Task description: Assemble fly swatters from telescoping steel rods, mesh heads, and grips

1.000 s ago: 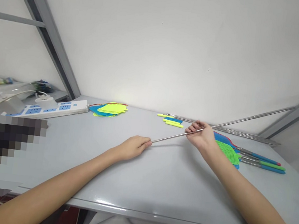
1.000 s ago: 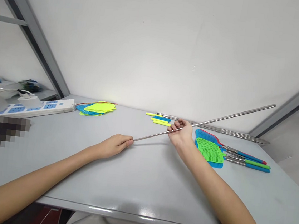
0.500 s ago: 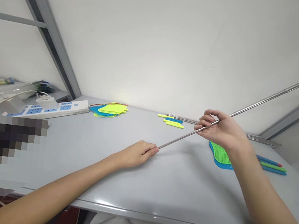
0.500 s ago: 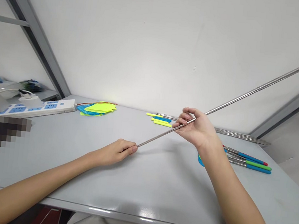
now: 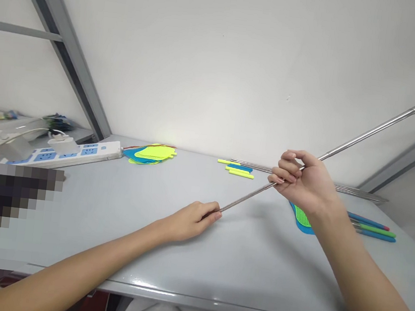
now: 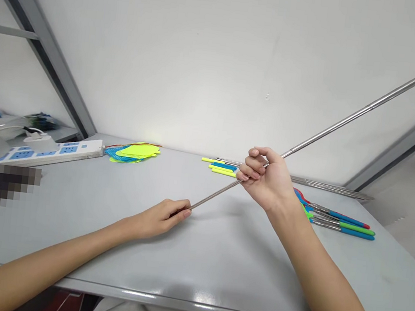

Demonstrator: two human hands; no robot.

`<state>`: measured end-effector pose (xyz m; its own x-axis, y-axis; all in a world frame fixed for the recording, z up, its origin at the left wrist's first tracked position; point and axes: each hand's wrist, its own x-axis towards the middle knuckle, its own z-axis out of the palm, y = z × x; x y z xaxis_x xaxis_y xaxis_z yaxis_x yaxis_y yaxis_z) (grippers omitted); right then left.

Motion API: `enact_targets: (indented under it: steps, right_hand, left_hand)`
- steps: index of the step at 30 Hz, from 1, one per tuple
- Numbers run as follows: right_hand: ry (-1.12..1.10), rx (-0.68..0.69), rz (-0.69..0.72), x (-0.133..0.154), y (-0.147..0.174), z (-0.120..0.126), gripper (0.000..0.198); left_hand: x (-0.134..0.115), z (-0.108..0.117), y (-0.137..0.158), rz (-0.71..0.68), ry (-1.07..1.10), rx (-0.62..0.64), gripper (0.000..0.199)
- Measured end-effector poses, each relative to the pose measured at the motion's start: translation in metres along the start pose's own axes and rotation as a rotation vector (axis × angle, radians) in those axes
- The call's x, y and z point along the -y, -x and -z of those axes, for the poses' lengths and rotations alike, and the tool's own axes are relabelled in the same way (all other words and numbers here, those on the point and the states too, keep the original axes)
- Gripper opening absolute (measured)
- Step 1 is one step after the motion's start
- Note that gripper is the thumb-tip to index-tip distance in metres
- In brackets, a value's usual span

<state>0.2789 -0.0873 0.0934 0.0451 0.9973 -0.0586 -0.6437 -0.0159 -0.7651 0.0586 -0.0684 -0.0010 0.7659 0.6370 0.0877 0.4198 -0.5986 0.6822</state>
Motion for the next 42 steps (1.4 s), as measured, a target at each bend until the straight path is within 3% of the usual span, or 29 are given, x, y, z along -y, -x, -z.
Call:
enact_targets:
  steps: [4, 8, 11, 16, 29, 42]
  right_hand:
    - [0.014, 0.028, 0.042, -0.001, 0.005, -0.004, 0.019]
    - [0.029, 0.074, -0.015, -0.009, 0.005, -0.007, 0.020]
    - [0.047, 0.113, -0.047, -0.021, 0.003, -0.008, 0.019]
    - [0.032, 0.072, 0.020, -0.036, -0.003, -0.004, 0.019]
    - [-0.042, 0.004, 0.132, -0.057, -0.010, 0.005, 0.022]
    - [-0.022, 0.109, 0.144, -0.064, -0.009, 0.004, 0.024]
  left_hand:
    - [-0.013, -0.012, 0.006, 0.012, 0.141, -0.015, 0.028]
    - [-0.022, -0.027, 0.011, 0.053, 0.270, 0.033, 0.032]
    - [-0.021, -0.037, 0.015, 0.114, 0.365, 0.027, 0.036]
    - [-0.016, -0.045, 0.018, 0.161, 0.480, -0.033, 0.039]
    - [-0.016, -0.045, 0.022, 0.209, 0.418, -0.138, 0.038]
    - [-0.014, -0.047, 0.024, 0.201, 0.395, -0.158, 0.037]
